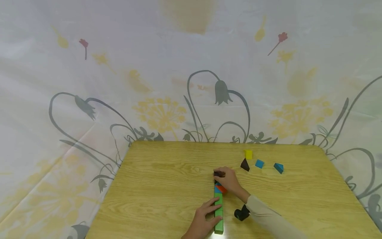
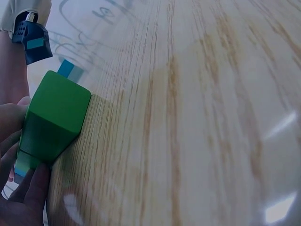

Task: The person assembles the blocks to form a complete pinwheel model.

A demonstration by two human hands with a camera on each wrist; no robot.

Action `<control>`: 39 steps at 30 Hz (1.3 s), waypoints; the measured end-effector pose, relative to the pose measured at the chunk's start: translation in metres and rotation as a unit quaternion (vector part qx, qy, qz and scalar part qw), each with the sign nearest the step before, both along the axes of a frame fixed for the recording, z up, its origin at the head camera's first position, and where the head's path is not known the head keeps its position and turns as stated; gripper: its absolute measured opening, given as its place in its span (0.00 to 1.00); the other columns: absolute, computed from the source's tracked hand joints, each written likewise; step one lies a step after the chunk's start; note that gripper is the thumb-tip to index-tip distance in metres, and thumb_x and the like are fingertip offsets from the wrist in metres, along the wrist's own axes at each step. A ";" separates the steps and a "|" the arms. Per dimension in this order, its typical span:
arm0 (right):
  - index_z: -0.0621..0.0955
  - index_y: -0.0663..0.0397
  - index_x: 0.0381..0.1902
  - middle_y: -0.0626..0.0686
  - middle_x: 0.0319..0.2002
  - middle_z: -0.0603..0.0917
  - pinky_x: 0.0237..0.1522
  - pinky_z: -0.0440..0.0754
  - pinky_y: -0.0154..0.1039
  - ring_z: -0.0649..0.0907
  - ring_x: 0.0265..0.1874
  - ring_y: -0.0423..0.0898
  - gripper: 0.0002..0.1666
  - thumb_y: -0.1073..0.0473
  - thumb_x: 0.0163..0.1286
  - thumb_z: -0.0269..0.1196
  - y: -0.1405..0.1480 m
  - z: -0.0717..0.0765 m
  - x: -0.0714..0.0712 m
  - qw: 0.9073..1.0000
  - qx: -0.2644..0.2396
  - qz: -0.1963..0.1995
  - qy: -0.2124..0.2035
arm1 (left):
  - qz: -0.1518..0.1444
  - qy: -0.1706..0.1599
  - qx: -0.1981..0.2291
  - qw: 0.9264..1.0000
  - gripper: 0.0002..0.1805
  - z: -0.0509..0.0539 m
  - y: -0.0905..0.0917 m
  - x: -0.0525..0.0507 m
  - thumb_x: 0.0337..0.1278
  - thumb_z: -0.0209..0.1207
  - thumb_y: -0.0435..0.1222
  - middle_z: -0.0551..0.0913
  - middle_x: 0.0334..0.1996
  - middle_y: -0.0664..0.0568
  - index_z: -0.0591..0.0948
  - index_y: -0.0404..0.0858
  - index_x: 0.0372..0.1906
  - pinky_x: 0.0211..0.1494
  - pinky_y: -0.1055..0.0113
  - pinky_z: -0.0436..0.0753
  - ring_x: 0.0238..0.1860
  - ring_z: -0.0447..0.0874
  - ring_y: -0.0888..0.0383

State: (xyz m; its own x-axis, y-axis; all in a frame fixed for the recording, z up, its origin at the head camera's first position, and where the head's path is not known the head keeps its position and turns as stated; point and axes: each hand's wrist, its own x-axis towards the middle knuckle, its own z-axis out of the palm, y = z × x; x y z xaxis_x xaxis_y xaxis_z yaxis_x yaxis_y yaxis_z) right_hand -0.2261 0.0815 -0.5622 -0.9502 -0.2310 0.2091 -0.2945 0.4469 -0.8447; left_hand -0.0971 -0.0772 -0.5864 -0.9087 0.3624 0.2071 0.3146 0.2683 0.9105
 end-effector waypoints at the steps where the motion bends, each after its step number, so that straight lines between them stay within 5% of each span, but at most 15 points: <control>1: 0.83 0.65 0.45 0.56 0.39 0.82 0.39 0.83 0.44 0.83 0.36 0.51 0.15 0.70 0.57 0.68 0.001 0.000 0.000 1.000 0.002 0.003 -0.001 | -0.001 -0.001 0.002 1.000 0.22 0.000 0.000 0.000 0.62 0.59 0.43 0.70 0.65 0.49 0.79 0.37 0.57 0.63 0.62 0.69 0.64 0.66 0.48; 16: 0.83 0.66 0.44 0.57 0.38 0.83 0.38 0.82 0.39 0.83 0.36 0.52 0.15 0.69 0.58 0.67 0.005 0.002 0.003 0.999 0.009 0.043 0.008 | -0.002 -0.030 0.001 1.000 0.24 -0.004 0.000 -0.001 0.61 0.59 0.46 0.69 0.66 0.53 0.78 0.39 0.58 0.65 0.62 0.67 0.66 0.64 0.50; 39: 0.83 0.63 0.45 0.55 0.39 0.82 0.39 0.82 0.39 0.82 0.37 0.50 0.15 0.66 0.59 0.68 0.007 -0.005 0.003 0.998 0.015 0.053 0.014 | 0.002 -0.029 0.000 1.000 0.24 -0.006 0.001 -0.002 0.61 0.59 0.48 0.69 0.65 0.54 0.78 0.40 0.58 0.64 0.59 0.68 0.66 0.63 0.48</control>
